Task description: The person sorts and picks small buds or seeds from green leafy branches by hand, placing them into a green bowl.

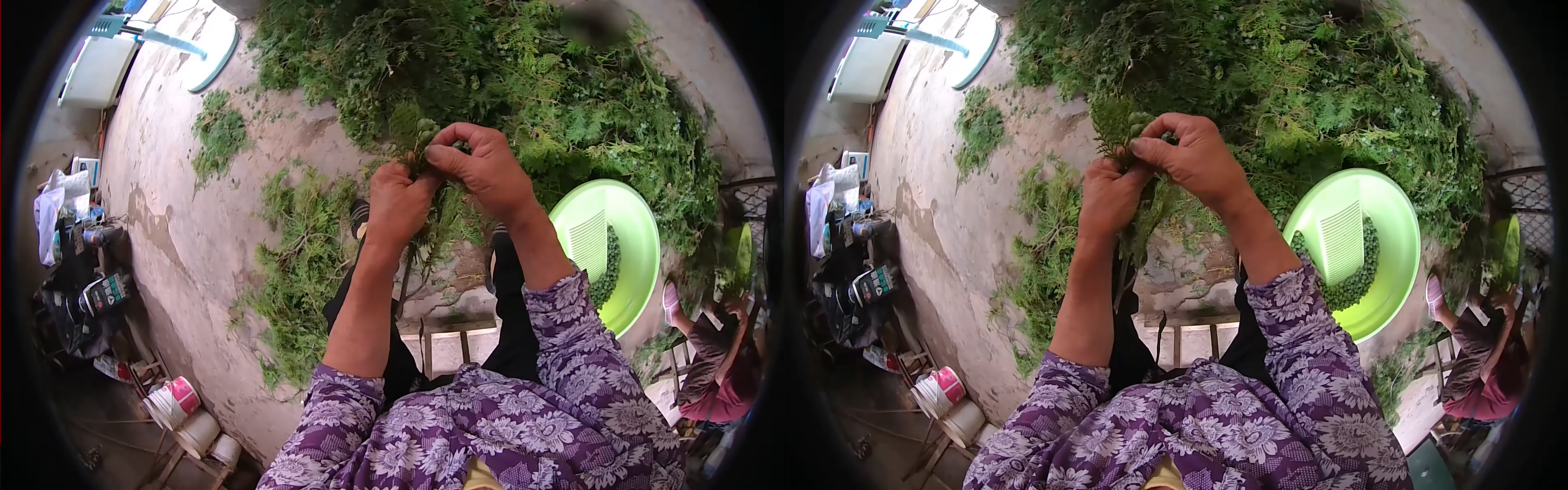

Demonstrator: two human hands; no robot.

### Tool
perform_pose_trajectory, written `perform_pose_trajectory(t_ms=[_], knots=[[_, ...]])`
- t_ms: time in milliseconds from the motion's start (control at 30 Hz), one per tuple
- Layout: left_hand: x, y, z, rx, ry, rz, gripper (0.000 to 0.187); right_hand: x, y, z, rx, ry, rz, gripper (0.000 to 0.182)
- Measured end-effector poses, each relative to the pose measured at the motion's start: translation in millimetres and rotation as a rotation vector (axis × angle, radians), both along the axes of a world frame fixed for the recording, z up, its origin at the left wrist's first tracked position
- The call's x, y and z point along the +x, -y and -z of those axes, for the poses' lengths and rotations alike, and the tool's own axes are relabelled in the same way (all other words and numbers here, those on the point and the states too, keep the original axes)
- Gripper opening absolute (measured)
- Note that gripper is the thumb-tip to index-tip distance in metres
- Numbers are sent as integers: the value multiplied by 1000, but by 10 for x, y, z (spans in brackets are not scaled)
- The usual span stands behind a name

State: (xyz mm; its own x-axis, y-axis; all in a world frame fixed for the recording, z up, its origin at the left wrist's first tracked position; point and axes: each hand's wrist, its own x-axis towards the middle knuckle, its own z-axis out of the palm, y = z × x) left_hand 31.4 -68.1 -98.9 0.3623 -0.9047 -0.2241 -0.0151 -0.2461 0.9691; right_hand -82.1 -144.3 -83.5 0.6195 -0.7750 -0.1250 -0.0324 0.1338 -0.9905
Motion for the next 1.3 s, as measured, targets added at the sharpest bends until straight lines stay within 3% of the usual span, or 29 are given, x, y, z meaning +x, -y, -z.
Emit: perform_pose_trajectory(t_ms=[33,67,133,200,267,400,467,700,867,967,1100,1167,1300], knots=[[-9,7,-45,-6,-88,3,10,-15,1,-45,157,0,22,18],[-16,11,-91,-12,-177,5,10,-39,40,-36,157,0,21,18],[-11,-9,-177,22,-194,2,13,-103,147,-5,551,268,147,16],[2,-18,-205,56,-211,4,17,-138,172,-14,589,379,137,15],[14,-14,-213,94,0,31,23,-166,201,-23,663,604,109,15],[-41,-4,-279,-71,-60,31,22,-253,305,59,690,620,134,17],[9,-3,-376,165,78,118,29,-297,365,125,674,644,90,19],[-41,-16,-198,-7,-91,154,29,-204,287,99,492,337,173,21],[-82,-20,-139,-16,-181,166,21,-212,272,87,342,217,66,29],[-81,-21,-131,-17,-169,171,20,-211,240,-3,202,59,35,32],[-51,-19,-131,67,-177,170,20,-165,197,-4,100,50,19,33],[-49,-20,-87,-33,-127,176,19,-133,187,73,-132,-27,37,35],[-47,-25,-92,28,-111,165,19,-119,176,91,-148,-86,11,34]])
